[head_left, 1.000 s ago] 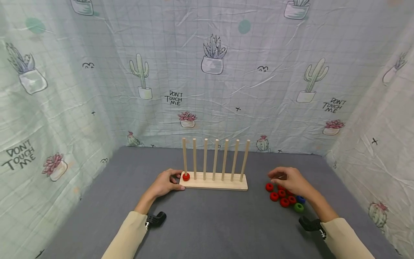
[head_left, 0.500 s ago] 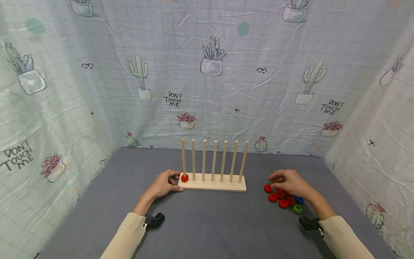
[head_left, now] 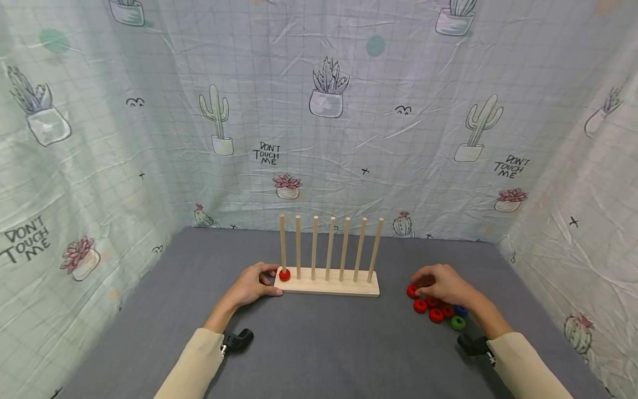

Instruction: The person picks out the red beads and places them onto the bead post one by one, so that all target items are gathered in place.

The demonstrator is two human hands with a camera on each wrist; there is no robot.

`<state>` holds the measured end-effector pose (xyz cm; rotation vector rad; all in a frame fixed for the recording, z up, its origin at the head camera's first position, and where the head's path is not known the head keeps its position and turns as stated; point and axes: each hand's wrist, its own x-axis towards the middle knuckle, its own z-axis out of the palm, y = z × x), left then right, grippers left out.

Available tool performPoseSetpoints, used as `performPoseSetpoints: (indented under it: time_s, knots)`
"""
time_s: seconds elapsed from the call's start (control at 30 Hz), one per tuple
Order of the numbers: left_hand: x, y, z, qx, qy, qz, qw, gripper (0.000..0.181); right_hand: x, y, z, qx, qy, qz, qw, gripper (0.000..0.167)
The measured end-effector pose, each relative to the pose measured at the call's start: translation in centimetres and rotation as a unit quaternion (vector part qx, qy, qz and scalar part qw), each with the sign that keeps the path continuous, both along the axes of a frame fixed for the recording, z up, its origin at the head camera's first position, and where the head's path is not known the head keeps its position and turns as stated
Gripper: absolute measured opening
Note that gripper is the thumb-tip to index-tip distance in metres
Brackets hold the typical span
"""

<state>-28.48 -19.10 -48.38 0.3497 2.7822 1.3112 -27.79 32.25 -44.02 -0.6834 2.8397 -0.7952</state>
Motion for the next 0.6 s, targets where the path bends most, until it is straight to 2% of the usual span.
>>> performPoseSetpoints:
  time_s: [0.4, 0.6]
  knots:
    - [-0.13, 0.06, 0.06, 0.0, -0.001, -0.001, 1.0, 0.07, 0.02, 0.05, -0.58, 0.006, 0.005, 0.008, 0.9999, 0.024]
    - [-0.25, -0.01, -0.12, 0.004, -0.002, 0.001, 1.0, 0.07, 0.15, 0.08, -0.42, 0.0, 0.013, 0.0, 0.9999, 0.023]
